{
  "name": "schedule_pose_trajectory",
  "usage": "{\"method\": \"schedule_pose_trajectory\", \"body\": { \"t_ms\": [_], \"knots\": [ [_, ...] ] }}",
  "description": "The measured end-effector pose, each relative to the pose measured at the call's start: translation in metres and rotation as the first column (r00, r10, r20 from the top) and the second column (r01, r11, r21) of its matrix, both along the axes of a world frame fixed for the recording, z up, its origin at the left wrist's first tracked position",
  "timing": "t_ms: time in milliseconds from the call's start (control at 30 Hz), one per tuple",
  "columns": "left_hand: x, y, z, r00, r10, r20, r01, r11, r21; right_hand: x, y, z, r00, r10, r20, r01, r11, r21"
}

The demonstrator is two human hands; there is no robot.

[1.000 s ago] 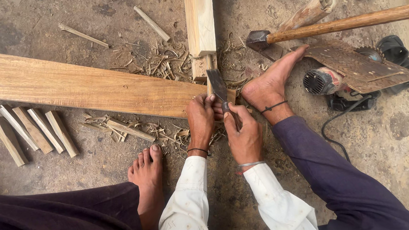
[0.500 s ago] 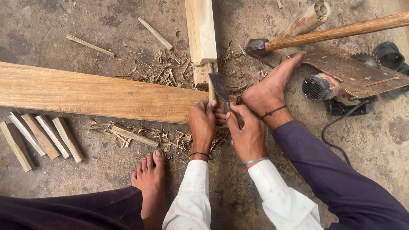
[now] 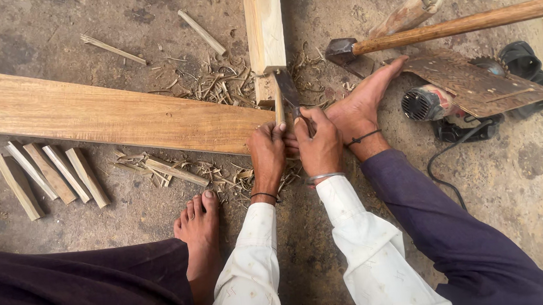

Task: The person sits on the ground and uses a chisel and wooden mallet to pare and shape a mortise in a wooden frame member, fitting a rail into the joint. They repeatedly strike and lever the chisel inside the joint, clear away shavings, and test-fit the mating piece as they work.

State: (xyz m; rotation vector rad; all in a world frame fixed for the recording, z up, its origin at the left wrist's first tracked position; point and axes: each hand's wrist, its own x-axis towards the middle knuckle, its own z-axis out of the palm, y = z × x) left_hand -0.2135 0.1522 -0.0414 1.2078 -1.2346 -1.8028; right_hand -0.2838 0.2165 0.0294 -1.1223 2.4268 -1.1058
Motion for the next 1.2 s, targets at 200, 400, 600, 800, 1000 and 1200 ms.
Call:
{"method": "schedule_pose_trajectory", "body": {
  "t_ms": [200, 400, 600, 800, 1000, 1200],
  "knots": [
    [0.001, -0.005, -0.005, 0.998, -0.020, 0.065, 0.022, 0.999, -0.029, 0.004, -0.002, -0.011, 0.986, -0.066, 0.151, 0.067, 0.998, 0.000],
    [0.001, -0.006, -0.013, 0.995, -0.079, -0.062, 0.085, 0.992, 0.094, -0.015, 0.002, -0.031, 0.991, -0.029, 0.132, 0.056, 0.978, -0.201],
    [-0.001, -0.009, -0.023, 0.982, -0.057, -0.182, 0.088, 0.982, 0.169, -0.014, 0.041, -0.001, 0.743, -0.199, 0.638, 0.366, 0.920, -0.140],
    [-0.002, -0.011, -0.027, 0.966, -0.126, -0.226, 0.167, 0.971, 0.172, 0.015, 0.056, 0.023, 0.809, -0.129, 0.574, 0.165, 0.986, -0.012],
    [0.001, -0.015, -0.023, 0.966, -0.148, -0.213, 0.191, 0.962, 0.195, 0.039, 0.065, 0.039, 0.886, -0.157, 0.437, 0.105, 0.985, 0.141],
    [-0.002, -0.010, -0.021, 0.966, -0.111, -0.235, 0.161, 0.966, 0.203, 0.037, 0.058, 0.048, 0.937, -0.118, 0.330, 0.079, 0.988, 0.130]
  ]
}}
